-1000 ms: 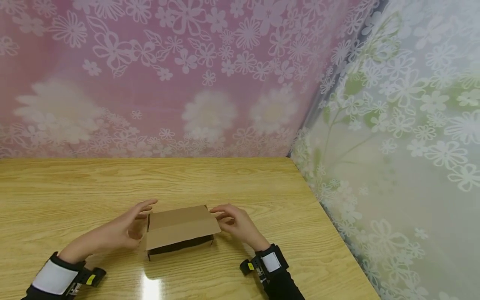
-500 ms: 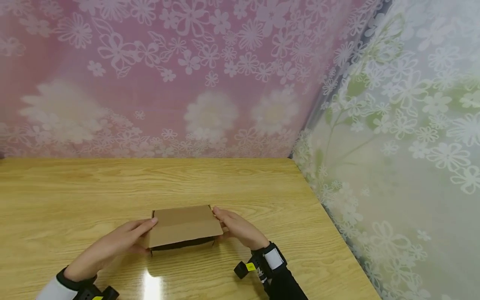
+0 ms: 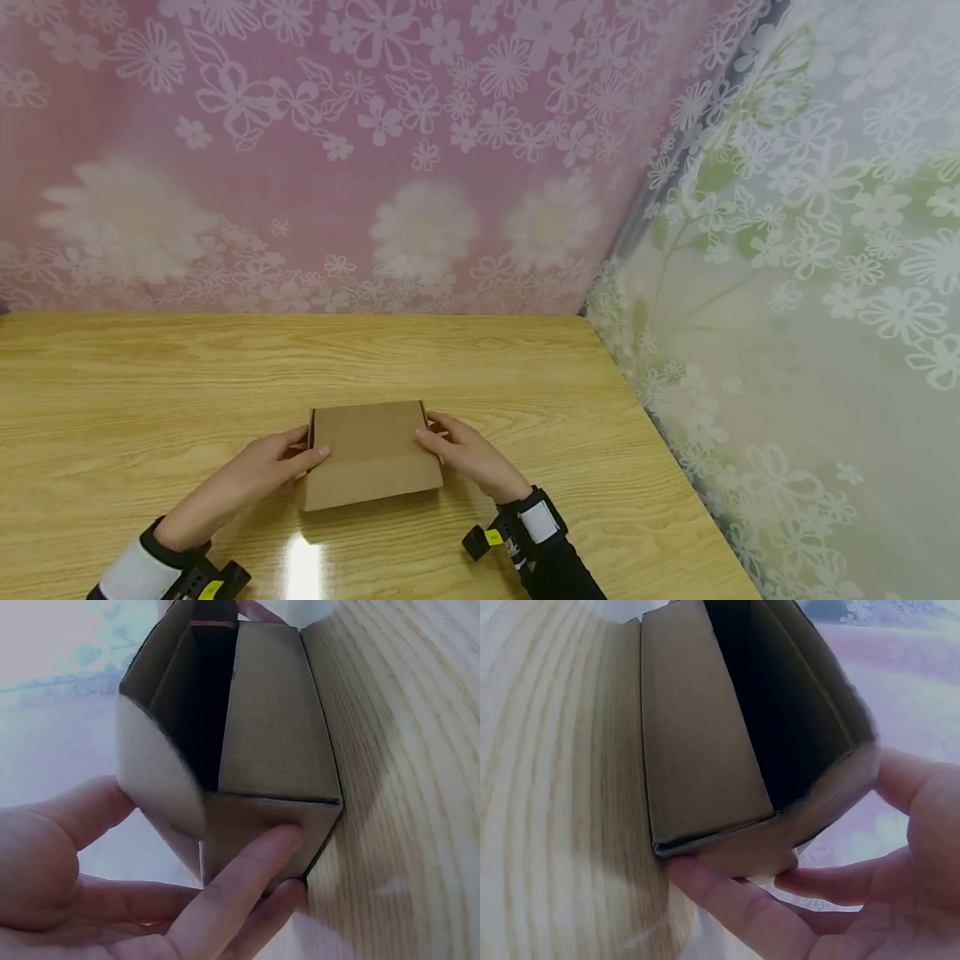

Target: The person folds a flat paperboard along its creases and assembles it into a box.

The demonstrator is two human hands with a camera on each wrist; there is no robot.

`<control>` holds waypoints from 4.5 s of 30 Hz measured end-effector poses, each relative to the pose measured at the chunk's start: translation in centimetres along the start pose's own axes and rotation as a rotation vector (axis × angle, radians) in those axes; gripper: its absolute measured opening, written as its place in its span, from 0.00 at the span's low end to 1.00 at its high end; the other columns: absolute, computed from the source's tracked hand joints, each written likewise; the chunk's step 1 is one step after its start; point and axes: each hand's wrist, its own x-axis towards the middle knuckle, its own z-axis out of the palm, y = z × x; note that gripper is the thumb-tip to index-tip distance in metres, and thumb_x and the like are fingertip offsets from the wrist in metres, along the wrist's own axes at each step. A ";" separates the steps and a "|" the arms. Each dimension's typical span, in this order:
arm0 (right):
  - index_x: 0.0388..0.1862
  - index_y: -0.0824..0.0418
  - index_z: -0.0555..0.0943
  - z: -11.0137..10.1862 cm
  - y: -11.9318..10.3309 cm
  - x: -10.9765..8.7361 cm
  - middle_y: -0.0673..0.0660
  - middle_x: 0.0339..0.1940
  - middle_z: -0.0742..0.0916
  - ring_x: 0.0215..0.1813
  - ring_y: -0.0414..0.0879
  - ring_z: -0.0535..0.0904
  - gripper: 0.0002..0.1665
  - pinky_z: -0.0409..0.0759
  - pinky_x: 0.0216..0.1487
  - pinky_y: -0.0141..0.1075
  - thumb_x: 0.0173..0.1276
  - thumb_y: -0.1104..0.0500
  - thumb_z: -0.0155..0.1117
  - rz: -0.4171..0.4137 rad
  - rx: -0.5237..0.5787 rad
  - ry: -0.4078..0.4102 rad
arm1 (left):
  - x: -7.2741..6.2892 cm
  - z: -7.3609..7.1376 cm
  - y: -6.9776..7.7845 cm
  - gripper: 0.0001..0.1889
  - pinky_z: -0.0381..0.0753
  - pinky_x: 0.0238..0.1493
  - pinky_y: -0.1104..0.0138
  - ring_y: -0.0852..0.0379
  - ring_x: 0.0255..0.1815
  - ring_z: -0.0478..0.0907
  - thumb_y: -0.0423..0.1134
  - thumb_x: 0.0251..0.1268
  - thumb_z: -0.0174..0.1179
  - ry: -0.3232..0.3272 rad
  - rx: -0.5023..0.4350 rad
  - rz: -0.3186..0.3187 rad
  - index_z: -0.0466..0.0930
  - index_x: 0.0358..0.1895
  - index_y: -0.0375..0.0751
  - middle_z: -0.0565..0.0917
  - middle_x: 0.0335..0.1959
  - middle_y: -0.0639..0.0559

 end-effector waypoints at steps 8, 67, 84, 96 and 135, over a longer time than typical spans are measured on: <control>0.77 0.64 0.62 0.1 0.5 0.2 0.61 0.60 0.78 0.59 0.53 0.75 0.44 0.78 0.53 0.45 0.70 0.49 0.68 -0.028 -0.080 0.022 | 0.2 0.1 -0.5 0.46 0.78 0.55 0.46 0.28 0.61 0.73 0.51 0.71 0.61 0.040 0.137 0.047 0.51 0.72 0.14 0.74 0.60 0.23; 0.82 0.54 0.54 -3.2 2.7 1.2 0.58 0.80 0.64 0.75 0.53 0.66 0.37 0.69 0.70 0.39 0.80 0.46 0.51 -0.254 0.051 -0.249 | -0.3 -2.1 -2.3 0.34 0.43 0.68 0.29 0.30 0.79 0.32 0.51 0.84 0.38 -0.148 -0.205 0.153 0.31 0.82 0.54 0.30 0.82 0.40; 0.83 0.47 0.48 -2.0 1.9 1.2 0.57 0.79 0.63 0.75 0.53 0.65 0.42 0.67 0.71 0.47 0.78 0.47 0.54 -0.197 0.020 -0.115 | 0.1 -1.0 -1.4 0.40 0.49 0.69 0.32 0.27 0.78 0.41 0.53 0.83 0.39 0.023 -0.202 0.154 0.26 0.80 0.39 0.37 0.79 0.28; 0.81 0.60 0.55 -1.2 1.9 1.2 0.65 0.78 0.64 0.43 0.45 0.74 0.48 0.74 0.38 0.33 0.70 0.54 0.68 -0.193 -0.096 0.020 | 0.0 -0.5 -0.5 0.35 0.62 0.64 0.33 0.24 0.74 0.52 0.48 0.80 0.48 0.153 -0.062 0.289 0.45 0.81 0.42 0.49 0.78 0.27; 0.75 0.44 0.68 -0.2 0.6 1.2 0.55 0.33 0.72 0.34 0.45 0.71 0.25 0.75 0.39 0.41 0.82 0.49 0.47 -0.373 0.154 0.093 | 0.1 1.8 0.6 0.38 0.61 0.61 0.30 0.21 0.74 0.45 0.40 0.81 0.47 0.326 0.098 0.414 0.35 0.79 0.27 0.44 0.76 0.20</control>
